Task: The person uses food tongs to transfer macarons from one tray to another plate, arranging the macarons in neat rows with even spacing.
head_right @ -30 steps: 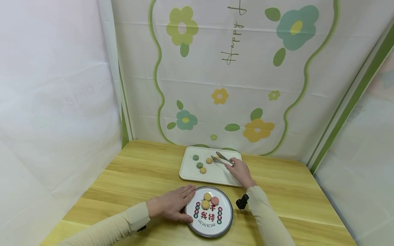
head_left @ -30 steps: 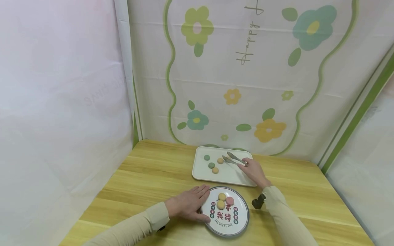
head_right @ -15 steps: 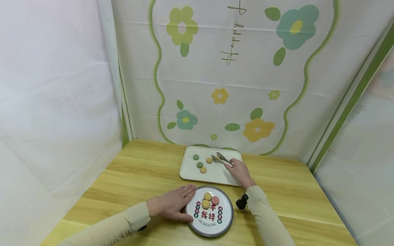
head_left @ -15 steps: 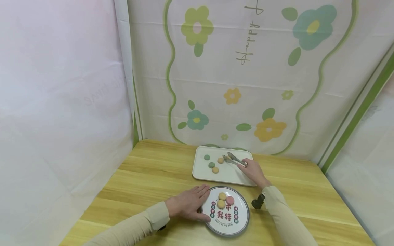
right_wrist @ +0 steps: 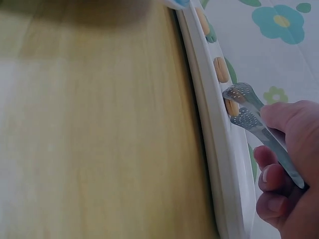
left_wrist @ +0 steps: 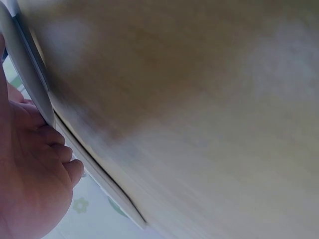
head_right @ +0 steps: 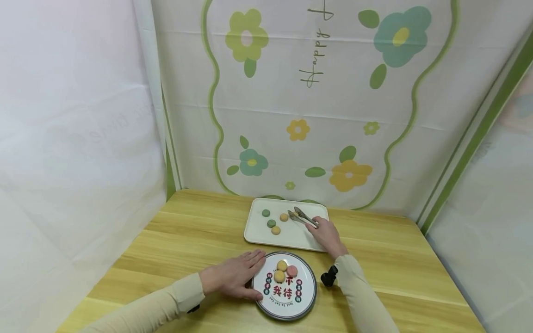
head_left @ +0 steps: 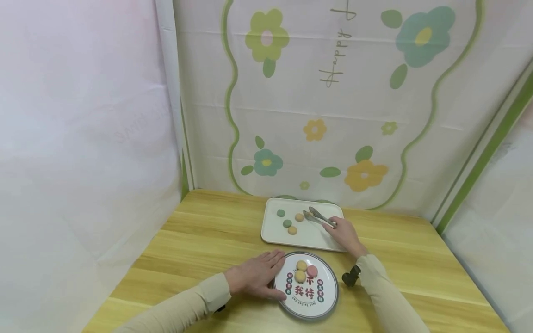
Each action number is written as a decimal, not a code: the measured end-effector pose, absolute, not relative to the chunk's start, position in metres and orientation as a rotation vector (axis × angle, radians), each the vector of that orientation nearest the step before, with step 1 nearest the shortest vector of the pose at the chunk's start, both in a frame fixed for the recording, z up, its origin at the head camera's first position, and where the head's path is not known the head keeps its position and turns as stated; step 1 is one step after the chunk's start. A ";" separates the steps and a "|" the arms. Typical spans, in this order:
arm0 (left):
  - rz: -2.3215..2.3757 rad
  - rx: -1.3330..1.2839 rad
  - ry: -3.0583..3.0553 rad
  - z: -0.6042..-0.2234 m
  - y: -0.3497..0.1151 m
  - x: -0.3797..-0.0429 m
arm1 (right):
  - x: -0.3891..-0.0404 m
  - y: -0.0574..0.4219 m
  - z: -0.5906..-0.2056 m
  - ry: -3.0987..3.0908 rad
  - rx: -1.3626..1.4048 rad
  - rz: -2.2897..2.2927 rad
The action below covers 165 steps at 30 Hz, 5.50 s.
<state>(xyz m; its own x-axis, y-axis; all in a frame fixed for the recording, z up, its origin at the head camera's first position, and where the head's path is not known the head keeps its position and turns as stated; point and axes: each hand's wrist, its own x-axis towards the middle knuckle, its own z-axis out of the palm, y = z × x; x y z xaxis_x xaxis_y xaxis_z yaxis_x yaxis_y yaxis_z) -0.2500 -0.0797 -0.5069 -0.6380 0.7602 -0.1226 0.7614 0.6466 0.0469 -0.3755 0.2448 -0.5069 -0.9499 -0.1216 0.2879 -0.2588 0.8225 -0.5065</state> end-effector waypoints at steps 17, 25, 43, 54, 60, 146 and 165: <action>-0.005 1.285 2.741 -0.509 -0.079 -0.251 | -0.373 0.249 -0.513 -2.755 0.291 0.788; -0.003 1.294 2.743 -0.509 -0.079 -0.251 | -0.372 0.249 -0.513 -2.774 0.267 0.814; -0.026 1.269 2.741 -0.508 -0.079 -0.249 | -0.362 0.254 -0.512 -2.722 0.251 0.785; -0.028 1.256 2.733 -0.506 -0.079 -0.248 | -0.352 0.257 -0.507 -2.683 0.265 0.811; -0.027 1.251 2.731 -0.507 -0.079 -0.249 | -0.345 0.258 -0.502 -2.669 0.281 0.867; -0.004 1.255 2.731 -0.506 -0.080 -0.248 | -0.240 0.288 -0.456 -2.821 0.878 0.912; -0.026 1.265 2.747 -0.507 -0.078 -0.247 | -0.224 0.289 -0.462 -2.867 0.904 0.995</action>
<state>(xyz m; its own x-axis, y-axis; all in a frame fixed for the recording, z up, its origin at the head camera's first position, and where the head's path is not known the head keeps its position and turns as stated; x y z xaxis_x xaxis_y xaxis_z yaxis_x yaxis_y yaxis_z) -0.2472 -0.0785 -0.5066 -0.6444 0.7562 -0.1135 0.7582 0.6511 0.0333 -0.2239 0.2892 -0.4616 -0.8366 -0.5249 0.1566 -0.5091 0.6396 -0.5760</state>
